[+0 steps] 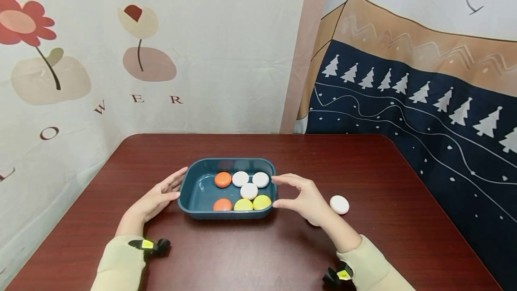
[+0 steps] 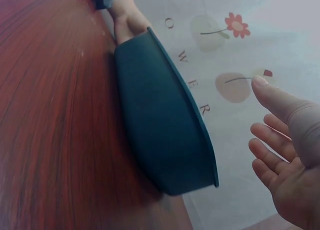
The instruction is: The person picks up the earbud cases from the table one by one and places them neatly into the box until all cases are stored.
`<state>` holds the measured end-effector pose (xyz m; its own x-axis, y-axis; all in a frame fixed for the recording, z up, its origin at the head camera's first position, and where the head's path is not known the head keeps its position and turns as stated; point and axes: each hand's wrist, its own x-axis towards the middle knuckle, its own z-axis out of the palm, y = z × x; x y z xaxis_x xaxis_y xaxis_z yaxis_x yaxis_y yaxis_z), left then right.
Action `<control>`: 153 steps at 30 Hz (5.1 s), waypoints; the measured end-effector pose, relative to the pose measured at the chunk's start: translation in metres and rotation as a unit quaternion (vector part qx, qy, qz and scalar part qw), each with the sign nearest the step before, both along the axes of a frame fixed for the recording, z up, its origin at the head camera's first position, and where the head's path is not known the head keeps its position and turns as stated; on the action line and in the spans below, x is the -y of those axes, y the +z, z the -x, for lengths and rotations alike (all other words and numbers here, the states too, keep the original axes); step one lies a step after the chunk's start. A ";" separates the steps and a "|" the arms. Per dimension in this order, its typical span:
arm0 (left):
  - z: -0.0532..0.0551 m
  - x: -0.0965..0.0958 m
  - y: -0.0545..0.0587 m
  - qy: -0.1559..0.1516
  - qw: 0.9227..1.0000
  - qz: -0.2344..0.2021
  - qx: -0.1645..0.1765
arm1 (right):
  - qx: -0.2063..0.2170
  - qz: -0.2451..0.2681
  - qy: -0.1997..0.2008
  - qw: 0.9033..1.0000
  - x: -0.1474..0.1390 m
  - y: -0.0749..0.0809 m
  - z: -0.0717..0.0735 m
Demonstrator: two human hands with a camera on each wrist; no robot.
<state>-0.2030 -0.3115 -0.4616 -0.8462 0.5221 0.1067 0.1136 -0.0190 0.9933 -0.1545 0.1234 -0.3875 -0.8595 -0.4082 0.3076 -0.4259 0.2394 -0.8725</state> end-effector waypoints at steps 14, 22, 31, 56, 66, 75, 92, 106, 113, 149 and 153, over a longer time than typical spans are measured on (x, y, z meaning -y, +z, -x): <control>-0.001 -0.002 0.003 -0.003 1.000 -0.002 -0.001 | -0.035 -0.065 -0.024 0.997 -0.037 -0.015 0.005; -0.002 -0.002 0.003 -0.006 1.000 -0.002 -0.001 | -0.046 -0.079 -0.011 0.996 -0.060 -0.023 0.007; -0.001 0.000 0.001 -0.004 1.000 0.001 0.000 | -0.044 -0.086 0.032 0.995 -0.072 -0.022 0.005; -0.001 -0.002 0.004 -0.009 1.000 0.000 -0.001 | -0.023 -0.136 0.122 0.983 -0.107 -0.055 0.018; -0.003 -0.002 0.004 -0.003 1.000 0.001 0.002 | -0.007 -0.176 0.120 0.977 -0.110 -0.054 0.018; -0.002 -0.001 0.003 0.001 1.000 0.000 0.003 | -0.022 -0.210 0.115 0.971 -0.111 -0.054 0.018; -0.003 -0.004 0.005 -0.001 1.000 -0.001 0.006 | -0.015 -0.195 0.117 0.974 -0.112 -0.054 0.018; -0.002 -0.003 0.003 -0.005 1.000 -0.002 0.004 | -0.005 -0.175 0.106 0.979 -0.110 -0.051 0.018; -0.004 -0.003 0.005 -0.006 1.000 -0.011 0.004 | -0.011 -0.163 0.089 0.983 -0.108 -0.044 0.019; -0.003 -0.002 0.004 -0.003 1.000 -0.002 -0.004 | -0.026 -0.095 0.000 0.995 -0.063 -0.016 0.022; -0.003 -0.002 0.004 0.000 1.000 0.000 -0.004 | -0.031 -0.084 0.000 0.996 -0.056 -0.012 0.024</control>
<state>-0.1998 -0.3094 -0.4574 -0.8447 0.5228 0.1144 0.1221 -0.0198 0.9923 -0.1782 0.1798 -0.3995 -0.8407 -0.4590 0.2871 -0.4780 0.3803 -0.7918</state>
